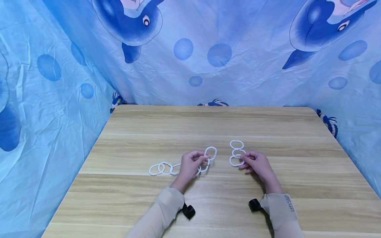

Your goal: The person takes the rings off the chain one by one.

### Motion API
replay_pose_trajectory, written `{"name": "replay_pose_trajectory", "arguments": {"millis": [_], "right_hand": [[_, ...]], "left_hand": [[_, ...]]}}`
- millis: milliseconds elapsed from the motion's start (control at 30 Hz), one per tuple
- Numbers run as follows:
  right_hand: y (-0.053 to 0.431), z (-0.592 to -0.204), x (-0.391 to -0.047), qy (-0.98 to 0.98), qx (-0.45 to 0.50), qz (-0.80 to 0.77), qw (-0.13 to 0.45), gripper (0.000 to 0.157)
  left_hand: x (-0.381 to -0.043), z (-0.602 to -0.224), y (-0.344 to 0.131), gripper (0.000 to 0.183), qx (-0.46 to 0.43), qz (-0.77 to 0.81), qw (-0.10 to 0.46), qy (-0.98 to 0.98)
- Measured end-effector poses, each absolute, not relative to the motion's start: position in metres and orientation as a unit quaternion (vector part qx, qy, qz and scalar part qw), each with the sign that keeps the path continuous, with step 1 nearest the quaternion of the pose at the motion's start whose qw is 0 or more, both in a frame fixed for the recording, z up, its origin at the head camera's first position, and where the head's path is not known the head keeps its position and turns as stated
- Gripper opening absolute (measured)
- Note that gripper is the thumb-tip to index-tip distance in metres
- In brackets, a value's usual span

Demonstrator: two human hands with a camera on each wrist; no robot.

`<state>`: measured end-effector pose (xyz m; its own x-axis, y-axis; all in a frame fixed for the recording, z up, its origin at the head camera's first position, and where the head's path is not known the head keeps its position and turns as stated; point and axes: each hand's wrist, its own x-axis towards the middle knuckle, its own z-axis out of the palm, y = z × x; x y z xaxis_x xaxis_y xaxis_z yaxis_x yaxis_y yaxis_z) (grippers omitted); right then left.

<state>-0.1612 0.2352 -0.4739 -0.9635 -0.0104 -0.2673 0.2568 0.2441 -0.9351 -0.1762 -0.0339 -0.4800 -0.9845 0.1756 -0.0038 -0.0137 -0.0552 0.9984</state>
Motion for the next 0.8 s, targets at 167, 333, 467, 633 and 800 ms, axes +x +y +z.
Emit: {"name": "replay_pose_trajectory", "arguments": {"millis": [167, 333, 467, 633, 800], "right_hand": [[0.239, -0.473, -0.161, 0.809, 0.076, -0.573, 0.111, 0.029], [0.243, -0.473, -0.161, 0.841, 0.076, -0.523, 0.113, 0.027], [0.245, -0.472, -0.161, 0.867, 0.075, -0.481, 0.106, 0.025], [0.248, -0.470, -0.160, 0.879, 0.069, -0.460, 0.105, 0.022], [0.249, -0.469, -0.159, 0.878, 0.063, -0.463, 0.109, 0.020]], "left_hand": [[-0.176, -0.481, -0.034, 0.016, 0.059, 0.724, 0.067, 0.684], [-0.176, -0.481, -0.033, 0.017, 0.062, 0.727, 0.065, 0.681], [-0.176, -0.480, -0.033, 0.017, 0.061, 0.731, 0.069, 0.676], [-0.176, -0.480, -0.034, 0.017, 0.057, 0.735, 0.076, 0.671], [-0.176, -0.479, -0.034, 0.017, 0.056, 0.733, 0.076, 0.673]]}}
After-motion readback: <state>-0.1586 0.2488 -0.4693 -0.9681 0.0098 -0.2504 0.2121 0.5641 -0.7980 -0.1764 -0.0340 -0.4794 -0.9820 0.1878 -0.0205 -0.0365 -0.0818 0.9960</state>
